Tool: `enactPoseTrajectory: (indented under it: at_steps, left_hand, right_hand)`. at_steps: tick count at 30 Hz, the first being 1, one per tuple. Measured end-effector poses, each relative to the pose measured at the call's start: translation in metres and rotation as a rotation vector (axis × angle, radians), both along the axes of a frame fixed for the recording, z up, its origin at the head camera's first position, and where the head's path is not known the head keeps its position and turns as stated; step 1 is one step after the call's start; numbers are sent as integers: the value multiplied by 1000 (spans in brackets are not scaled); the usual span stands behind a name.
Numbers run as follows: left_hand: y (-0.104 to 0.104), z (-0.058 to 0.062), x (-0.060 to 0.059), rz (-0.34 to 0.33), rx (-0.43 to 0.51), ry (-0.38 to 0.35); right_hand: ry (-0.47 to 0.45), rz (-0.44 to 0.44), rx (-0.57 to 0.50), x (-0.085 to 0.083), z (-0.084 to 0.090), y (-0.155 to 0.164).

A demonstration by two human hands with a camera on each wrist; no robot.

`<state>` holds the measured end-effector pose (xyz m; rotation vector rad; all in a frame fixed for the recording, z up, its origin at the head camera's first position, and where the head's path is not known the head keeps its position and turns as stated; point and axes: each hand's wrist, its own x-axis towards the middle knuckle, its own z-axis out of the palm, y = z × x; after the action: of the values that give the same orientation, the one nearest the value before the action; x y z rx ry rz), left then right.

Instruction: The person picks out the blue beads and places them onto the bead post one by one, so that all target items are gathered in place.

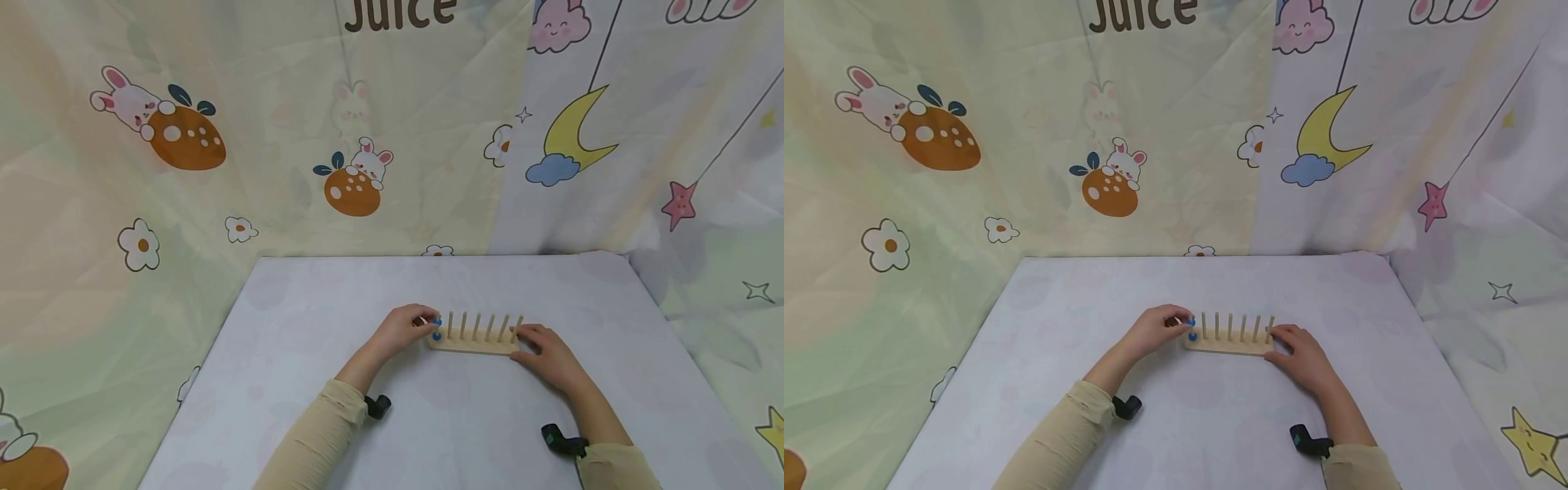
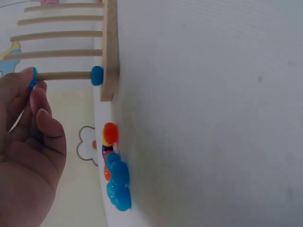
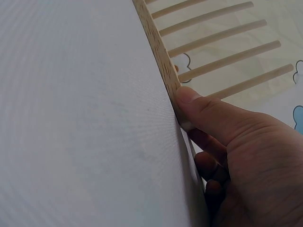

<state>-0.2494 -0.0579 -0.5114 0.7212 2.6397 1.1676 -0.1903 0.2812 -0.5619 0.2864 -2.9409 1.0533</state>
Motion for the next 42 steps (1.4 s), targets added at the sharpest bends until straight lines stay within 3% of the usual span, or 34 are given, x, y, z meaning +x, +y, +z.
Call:
enactPoseTrajectory:
  at_steps: [10, 23, 34, 42]
  left_hand:
    - [1, -12, -2, -6, -63, -27]
    - [-1, -19, -2, -53, -106, -56]
    - [-1, -19, 0, -60, -158, -100]
    - [-4, -14, 0, -50, -168, -79]
  right_hand:
    - [-2, 4, -6, 0, -3, 1]
    - [15, 10, -7, -1, -2, 2]
    - [11, 14, -11, 0, 1, 0]
    - [8, 13, -5, 0, 0, 0]
